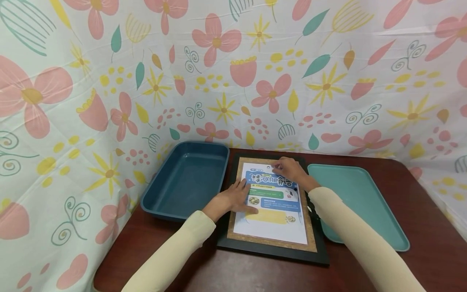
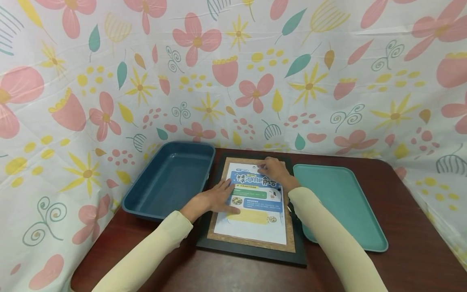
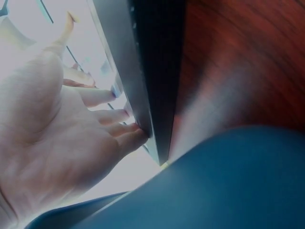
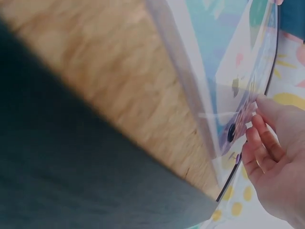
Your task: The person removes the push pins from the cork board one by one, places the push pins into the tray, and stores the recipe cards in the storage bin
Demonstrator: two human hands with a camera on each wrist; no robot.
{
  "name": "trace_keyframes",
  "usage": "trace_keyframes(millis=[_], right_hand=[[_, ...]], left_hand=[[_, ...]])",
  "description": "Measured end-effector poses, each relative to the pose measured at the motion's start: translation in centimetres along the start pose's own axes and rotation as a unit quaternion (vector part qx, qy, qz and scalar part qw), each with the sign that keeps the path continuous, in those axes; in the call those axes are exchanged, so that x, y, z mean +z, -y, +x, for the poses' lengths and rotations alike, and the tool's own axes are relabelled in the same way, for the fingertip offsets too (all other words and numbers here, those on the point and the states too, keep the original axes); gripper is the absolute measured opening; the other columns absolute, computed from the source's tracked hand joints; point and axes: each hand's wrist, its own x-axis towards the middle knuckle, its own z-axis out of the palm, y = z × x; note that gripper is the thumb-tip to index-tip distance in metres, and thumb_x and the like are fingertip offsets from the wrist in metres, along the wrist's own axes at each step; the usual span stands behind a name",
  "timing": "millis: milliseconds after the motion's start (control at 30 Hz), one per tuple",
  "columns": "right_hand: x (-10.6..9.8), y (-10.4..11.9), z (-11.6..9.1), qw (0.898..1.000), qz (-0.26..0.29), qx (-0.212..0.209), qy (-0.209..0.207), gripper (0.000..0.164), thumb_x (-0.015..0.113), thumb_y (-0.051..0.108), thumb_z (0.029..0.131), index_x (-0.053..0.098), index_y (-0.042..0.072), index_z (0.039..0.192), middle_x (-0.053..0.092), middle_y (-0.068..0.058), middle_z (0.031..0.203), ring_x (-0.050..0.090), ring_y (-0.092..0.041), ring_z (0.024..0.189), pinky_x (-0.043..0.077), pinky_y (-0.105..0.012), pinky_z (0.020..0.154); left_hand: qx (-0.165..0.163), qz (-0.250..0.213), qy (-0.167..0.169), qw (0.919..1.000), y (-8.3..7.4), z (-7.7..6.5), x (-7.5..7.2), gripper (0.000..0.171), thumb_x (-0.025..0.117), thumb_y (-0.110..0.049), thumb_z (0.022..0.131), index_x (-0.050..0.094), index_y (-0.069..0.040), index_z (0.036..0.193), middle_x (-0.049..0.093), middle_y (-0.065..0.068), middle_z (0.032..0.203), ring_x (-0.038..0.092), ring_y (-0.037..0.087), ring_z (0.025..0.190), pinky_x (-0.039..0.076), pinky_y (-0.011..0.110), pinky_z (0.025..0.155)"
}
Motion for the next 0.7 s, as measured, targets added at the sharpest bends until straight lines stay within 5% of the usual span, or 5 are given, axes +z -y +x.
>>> trace_keyframes(millis=[400, 700], right_hand=[[0.4, 0.9, 0.9, 0.998, 0.058, 0.011, 0.0, 0.03, 0.076, 0.016, 0.097, 0.076, 0.002, 0.123, 0.075, -0.014, 0.111, 0.071, -0.027, 0.096, 0.058, -0.046, 0.089], [0.1, 1.2, 1.1, 0.991, 0.115, 0.065, 0.018, 0.026, 0.076, 0.018, 0.098, 0.078, 0.005, 0.12, 0.075, -0.014, 0.112, 0.067, -0.027, 0.093, 0.055, -0.045, 0.094]], left_hand=[[-0.008, 0.003, 0.005, 1.0, -0.2, 0.1, 0.0, 0.108, 0.059, -0.074, 0.093, 0.013, -0.011, 0.168, 0.001, 0.012, 0.175, 0.002, 0.032, 0.161, 0.017, 0.043, 0.128], [-0.005, 0.006, 0.001, 1.0, -0.2, 0.1, 0.0, 0.108, 0.059, -0.073, 0.093, 0.014, -0.01, 0.168, 0.003, 0.014, 0.174, 0.004, 0.034, 0.16, 0.017, 0.044, 0.127]])
